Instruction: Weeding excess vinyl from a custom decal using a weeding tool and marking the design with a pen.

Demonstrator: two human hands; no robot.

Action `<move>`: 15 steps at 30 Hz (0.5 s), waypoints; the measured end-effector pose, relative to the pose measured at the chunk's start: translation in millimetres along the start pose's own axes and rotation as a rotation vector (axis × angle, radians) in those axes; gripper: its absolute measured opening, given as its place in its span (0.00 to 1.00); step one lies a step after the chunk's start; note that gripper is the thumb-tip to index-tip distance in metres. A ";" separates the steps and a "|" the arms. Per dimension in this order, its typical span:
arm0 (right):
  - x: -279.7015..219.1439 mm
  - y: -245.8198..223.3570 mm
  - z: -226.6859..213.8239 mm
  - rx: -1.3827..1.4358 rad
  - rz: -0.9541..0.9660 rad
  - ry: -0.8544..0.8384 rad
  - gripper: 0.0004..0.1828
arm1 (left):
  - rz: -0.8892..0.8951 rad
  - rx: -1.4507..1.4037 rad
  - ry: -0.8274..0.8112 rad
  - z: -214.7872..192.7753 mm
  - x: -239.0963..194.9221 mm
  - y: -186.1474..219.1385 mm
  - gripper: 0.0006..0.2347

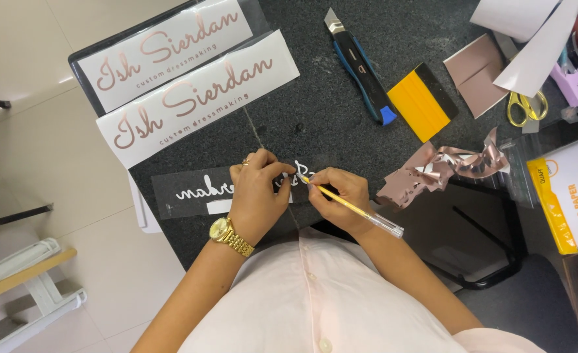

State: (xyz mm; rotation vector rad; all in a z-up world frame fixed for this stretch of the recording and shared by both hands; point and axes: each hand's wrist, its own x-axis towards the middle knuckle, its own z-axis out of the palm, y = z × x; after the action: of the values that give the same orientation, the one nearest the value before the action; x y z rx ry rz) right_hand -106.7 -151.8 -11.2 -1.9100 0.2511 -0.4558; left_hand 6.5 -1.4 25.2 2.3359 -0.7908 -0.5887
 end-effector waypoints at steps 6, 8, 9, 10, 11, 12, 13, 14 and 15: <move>1.5 -1.5 0.3 0.003 -0.003 -0.006 0.04 | 0.005 -0.012 0.017 0.5 -0.2 0.0 0.06; 1.4 -1.8 0.1 0.002 0.000 -0.007 0.04 | 0.007 -0.016 0.018 0.2 -0.2 0.1 0.06; 1.4 -2.0 0.2 0.001 0.002 -0.009 0.04 | 0.007 -0.019 0.020 -0.1 -0.4 0.0 0.06; 0.2 -1.0 -0.3 0.001 0.002 -0.010 0.04 | 0.007 -0.019 0.020 -0.1 -0.4 0.3 0.06; -0.8 0.1 -0.6 0.011 0.003 -0.006 0.04 | 0.003 -0.022 0.018 -0.2 -0.4 0.4 0.06; -1.8 1.2 -1.0 0.021 0.004 -0.003 0.04 | -0.001 -0.026 0.017 -0.2 -0.3 0.6 0.06; -0.8 0.0 -0.9 0.020 0.005 -0.003 0.04 | -0.001 -0.026 0.016 0.3 -0.5 0.0 0.06; 0.1 -1.1 -1.0 0.017 -0.001 -0.001 0.04 | 0.000 -0.024 0.019 0.8 -0.6 -0.6 0.06; 1.2 -2.2 -0.8 0.013 -0.006 0.001 0.03 | 0.002 -0.021 0.021 1.2 -0.7 -1.2 0.06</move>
State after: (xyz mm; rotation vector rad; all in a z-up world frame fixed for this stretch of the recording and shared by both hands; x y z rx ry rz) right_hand -106.0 -152.1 -8.7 -1.8980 0.2421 -0.4613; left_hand 5.8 -0.6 23.7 2.3180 -0.7742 -0.5677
